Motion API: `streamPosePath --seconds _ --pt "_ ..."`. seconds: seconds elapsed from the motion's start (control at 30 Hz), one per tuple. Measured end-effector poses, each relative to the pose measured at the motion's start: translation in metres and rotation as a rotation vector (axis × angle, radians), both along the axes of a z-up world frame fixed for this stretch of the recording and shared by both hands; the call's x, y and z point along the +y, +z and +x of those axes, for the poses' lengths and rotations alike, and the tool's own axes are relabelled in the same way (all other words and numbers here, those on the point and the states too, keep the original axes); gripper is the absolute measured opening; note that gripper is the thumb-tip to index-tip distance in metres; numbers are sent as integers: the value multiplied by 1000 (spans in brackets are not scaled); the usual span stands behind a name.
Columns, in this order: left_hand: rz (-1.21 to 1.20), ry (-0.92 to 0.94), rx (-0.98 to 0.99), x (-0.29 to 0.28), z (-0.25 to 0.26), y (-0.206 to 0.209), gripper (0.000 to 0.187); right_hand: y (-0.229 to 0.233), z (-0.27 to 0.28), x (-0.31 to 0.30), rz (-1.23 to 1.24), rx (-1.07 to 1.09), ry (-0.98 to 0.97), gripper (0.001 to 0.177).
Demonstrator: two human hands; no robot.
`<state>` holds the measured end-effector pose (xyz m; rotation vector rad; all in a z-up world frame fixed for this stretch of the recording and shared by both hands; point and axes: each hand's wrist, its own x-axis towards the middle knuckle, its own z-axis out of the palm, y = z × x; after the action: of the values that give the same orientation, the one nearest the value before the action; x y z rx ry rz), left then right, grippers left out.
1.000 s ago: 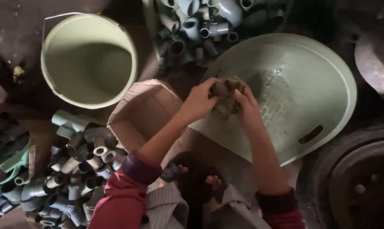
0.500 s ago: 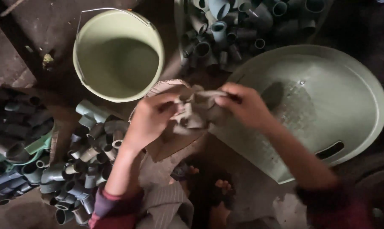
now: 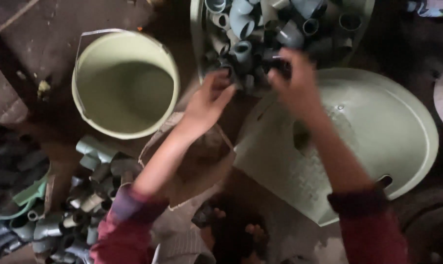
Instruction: The person sits on the floor and wipes small green plastic parts with a cloth, then transfers them from a cardboard box into a green basin. The person handles the parts one at a time, wiping each before placing it in the basin.
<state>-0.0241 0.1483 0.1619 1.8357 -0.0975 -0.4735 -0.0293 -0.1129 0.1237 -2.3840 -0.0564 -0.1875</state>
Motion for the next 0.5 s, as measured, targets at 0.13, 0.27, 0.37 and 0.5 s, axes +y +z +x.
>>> streamPosePath --seconds 0.13,0.27,0.37,0.5 --pt "397 -136 -138 -45 63 -98 61 -41 74 -51 -223 -25 6 52" --pt "732 -147 -249 -72 89 -136 67 -82 110 -58 -522 7 -43 64" --pt "875 -111 -337 -86 102 -156 76 -107 125 -61 -716 -58 -115 68" --pt "823 -45 -174 -101 116 -136 90 -93 112 -53 -878 -212 -187 74"
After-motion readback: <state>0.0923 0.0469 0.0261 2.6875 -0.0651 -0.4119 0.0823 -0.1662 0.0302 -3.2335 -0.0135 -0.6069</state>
